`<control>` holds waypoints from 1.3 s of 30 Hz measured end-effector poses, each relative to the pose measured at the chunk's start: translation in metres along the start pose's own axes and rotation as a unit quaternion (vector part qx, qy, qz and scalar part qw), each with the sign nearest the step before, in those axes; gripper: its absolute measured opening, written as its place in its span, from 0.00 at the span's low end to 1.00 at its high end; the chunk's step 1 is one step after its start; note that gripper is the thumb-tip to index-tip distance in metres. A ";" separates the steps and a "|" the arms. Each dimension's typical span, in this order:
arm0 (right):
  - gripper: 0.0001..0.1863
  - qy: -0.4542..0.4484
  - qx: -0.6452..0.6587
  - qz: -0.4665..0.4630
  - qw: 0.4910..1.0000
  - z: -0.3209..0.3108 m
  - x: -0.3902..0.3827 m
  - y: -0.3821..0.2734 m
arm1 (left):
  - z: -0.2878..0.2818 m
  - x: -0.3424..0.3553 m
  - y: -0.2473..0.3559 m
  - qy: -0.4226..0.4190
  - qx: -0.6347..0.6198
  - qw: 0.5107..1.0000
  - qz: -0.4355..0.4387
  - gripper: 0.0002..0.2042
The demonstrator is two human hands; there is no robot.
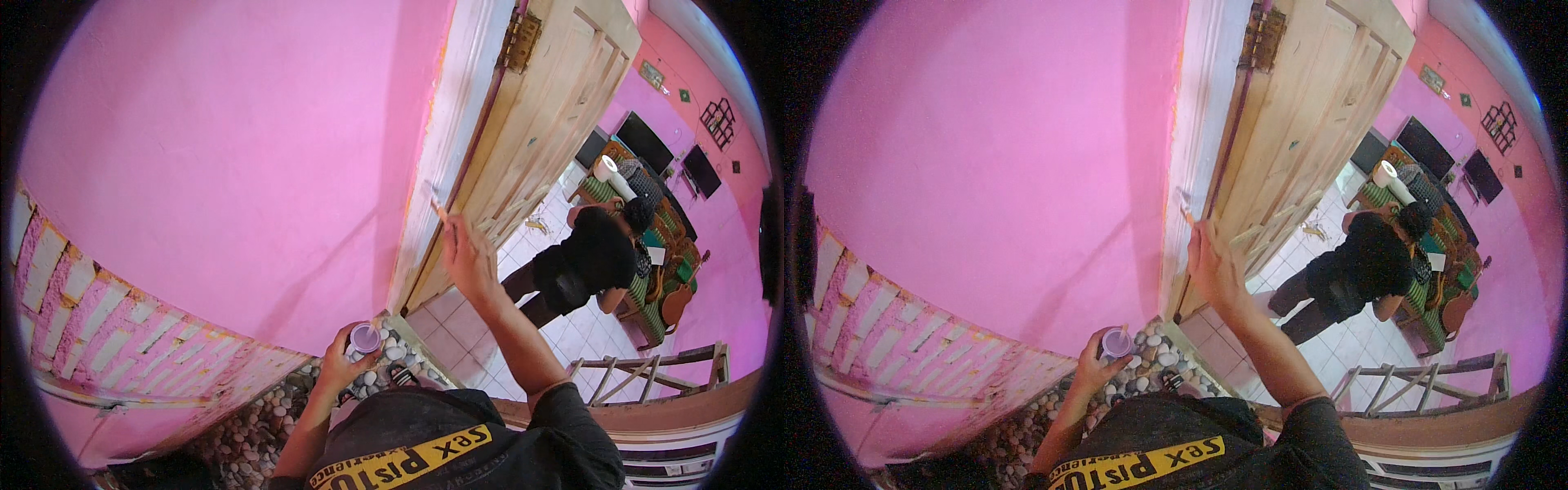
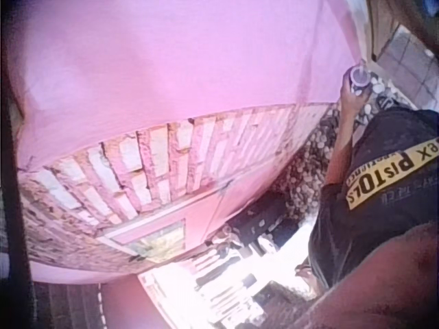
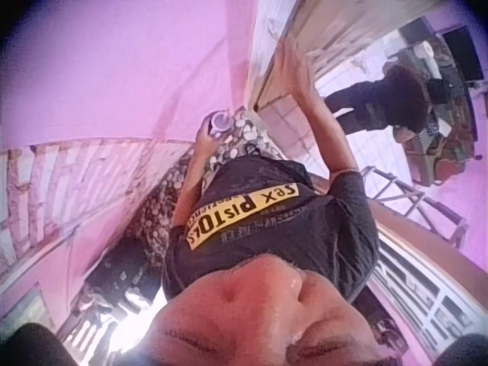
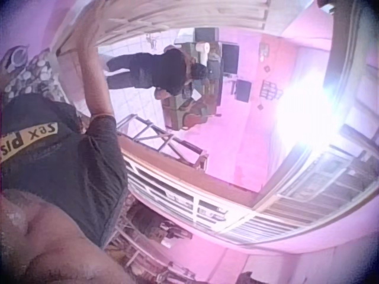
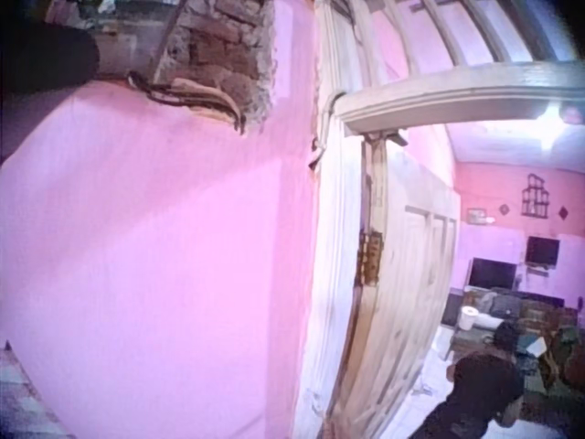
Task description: The person paints the side of a wooden door frame using a brush and a small container of white paint.
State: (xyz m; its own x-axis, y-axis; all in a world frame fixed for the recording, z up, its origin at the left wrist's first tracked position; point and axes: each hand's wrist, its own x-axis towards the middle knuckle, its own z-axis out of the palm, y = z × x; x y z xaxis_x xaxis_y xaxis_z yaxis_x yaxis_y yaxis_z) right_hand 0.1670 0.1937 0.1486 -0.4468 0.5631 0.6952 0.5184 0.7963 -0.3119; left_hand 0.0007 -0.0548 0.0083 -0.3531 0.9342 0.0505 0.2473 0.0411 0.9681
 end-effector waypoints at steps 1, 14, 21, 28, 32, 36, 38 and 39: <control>0.06 0.021 -0.009 -0.008 1.000 -0.005 0.014 -0.002 | 0.001 0.000 0.000 0.000 0.001 1.000 0.001 0.35; 0.08 0.024 -0.038 -0.013 0.999 -0.011 0.021 -0.022 | 0.003 -0.001 -0.008 0.031 -0.025 0.999 0.026 0.35; 0.09 -0.019 0.075 0.004 0.997 -0.041 0.015 -0.045 | -0.008 0.004 -0.003 0.029 -0.014 0.999 0.000 0.34; 0.07 -0.181 0.287 0.157 0.927 -0.098 -0.008 -0.081 | -0.008 0.025 0.014 0.083 0.012 0.994 0.073 0.32; 0.06 -0.231 0.295 0.176 0.910 -0.099 -0.020 -0.091 | -0.007 0.029 0.022 0.081 -0.003 0.993 0.085 0.31; 0.07 -0.265 0.287 0.169 0.905 -0.087 -0.030 -0.100 | -0.004 0.028 0.020 0.073 -0.011 0.994 0.085 0.32; 0.07 -0.256 0.282 0.155 0.912 -0.076 -0.035 -0.100 | 0.000 0.027 0.017 0.074 -0.010 0.993 0.090 0.32; 0.07 -0.260 0.269 0.123 0.919 -0.071 -0.037 -0.098 | 0.000 0.026 0.016 0.077 -0.007 0.993 0.094 0.32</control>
State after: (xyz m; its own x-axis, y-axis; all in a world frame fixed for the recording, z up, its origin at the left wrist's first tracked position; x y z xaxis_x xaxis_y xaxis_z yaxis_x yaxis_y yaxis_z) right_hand 0.1844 0.0792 0.1995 -0.7251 0.6584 0.2019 0.2759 0.5464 -0.7908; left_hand -0.0042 -0.0300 0.0254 -0.4364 0.8593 0.2669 0.3103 -0.1347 0.9411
